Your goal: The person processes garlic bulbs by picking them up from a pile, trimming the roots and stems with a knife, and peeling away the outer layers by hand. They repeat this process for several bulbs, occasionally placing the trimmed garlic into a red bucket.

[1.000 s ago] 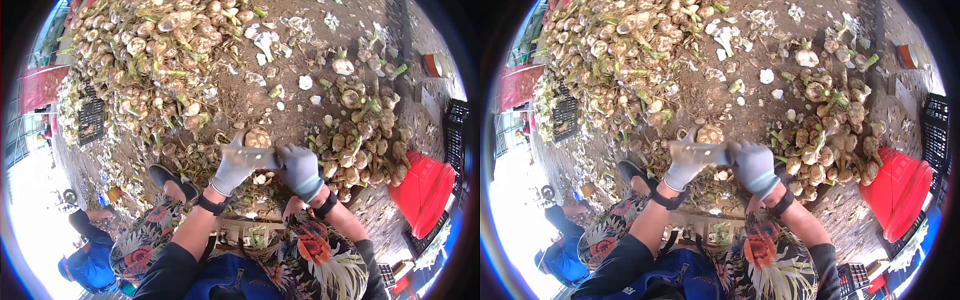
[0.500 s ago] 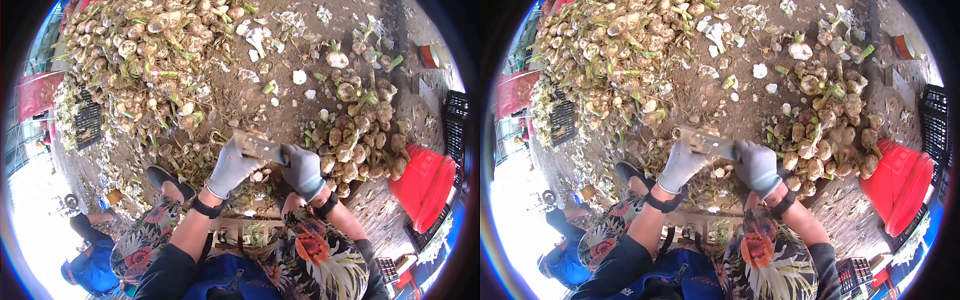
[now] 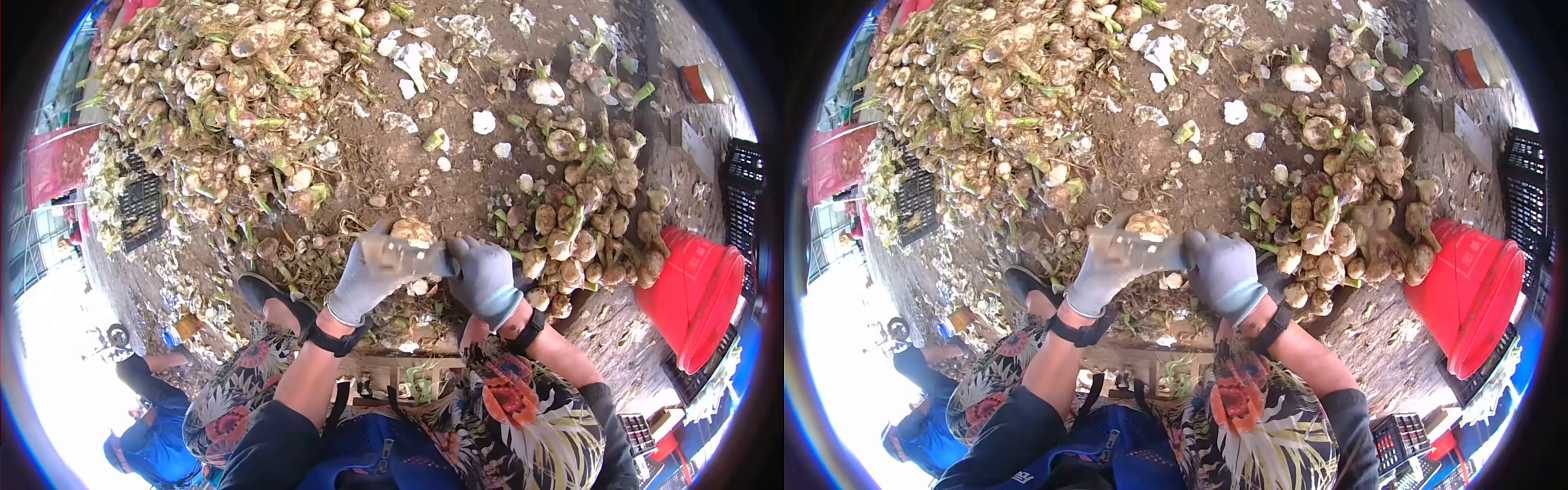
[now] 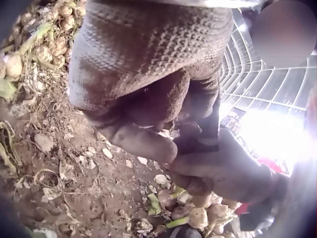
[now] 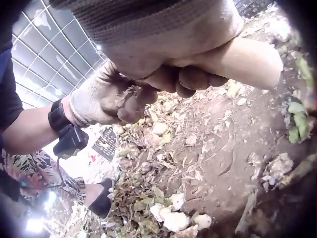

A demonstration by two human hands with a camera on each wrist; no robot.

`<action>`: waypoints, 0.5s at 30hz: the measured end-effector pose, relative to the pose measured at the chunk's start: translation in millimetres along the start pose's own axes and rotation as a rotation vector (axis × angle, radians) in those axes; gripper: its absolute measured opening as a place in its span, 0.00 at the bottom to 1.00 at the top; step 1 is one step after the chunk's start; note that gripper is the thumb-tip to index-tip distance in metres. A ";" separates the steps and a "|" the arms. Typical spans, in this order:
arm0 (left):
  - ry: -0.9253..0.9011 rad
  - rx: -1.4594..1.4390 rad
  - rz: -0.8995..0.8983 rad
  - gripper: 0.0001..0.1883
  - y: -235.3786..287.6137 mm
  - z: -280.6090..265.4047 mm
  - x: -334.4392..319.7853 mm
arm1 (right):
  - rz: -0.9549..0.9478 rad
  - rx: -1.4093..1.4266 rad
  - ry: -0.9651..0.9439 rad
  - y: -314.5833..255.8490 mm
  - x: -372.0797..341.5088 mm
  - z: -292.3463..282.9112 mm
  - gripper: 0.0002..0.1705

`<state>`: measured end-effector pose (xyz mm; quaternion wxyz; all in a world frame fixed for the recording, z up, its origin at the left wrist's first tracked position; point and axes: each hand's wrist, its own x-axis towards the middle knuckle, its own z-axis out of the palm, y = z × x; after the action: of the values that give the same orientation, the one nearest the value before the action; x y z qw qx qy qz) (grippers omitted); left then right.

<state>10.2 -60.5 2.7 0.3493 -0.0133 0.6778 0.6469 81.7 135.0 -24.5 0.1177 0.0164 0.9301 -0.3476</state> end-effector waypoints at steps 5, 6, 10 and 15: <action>-0.112 0.218 -0.023 0.38 39.1 26.0 -16.9 | 0.462 0.123 -0.160 42.1 1.2 11.3 0.14; -0.081 0.260 -0.033 0.37 36.5 26.9 -11.8 | 0.461 0.196 -0.094 45.6 -2.4 13.2 0.15; -0.135 0.740 0.144 0.22 16.8 12.6 -1.9 | 0.328 0.394 -0.128 23.0 8.1 -0.3 0.18; -0.375 1.407 0.574 0.06 16.4 -4.6 -7.0 | 0.251 0.236 -0.359 20.1 7.6 9.7 0.18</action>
<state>5.6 -65.0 20.0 0.2033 0.4963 0.8352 0.1215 78.6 143.5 -46.3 0.3207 0.0831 0.8379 -0.4338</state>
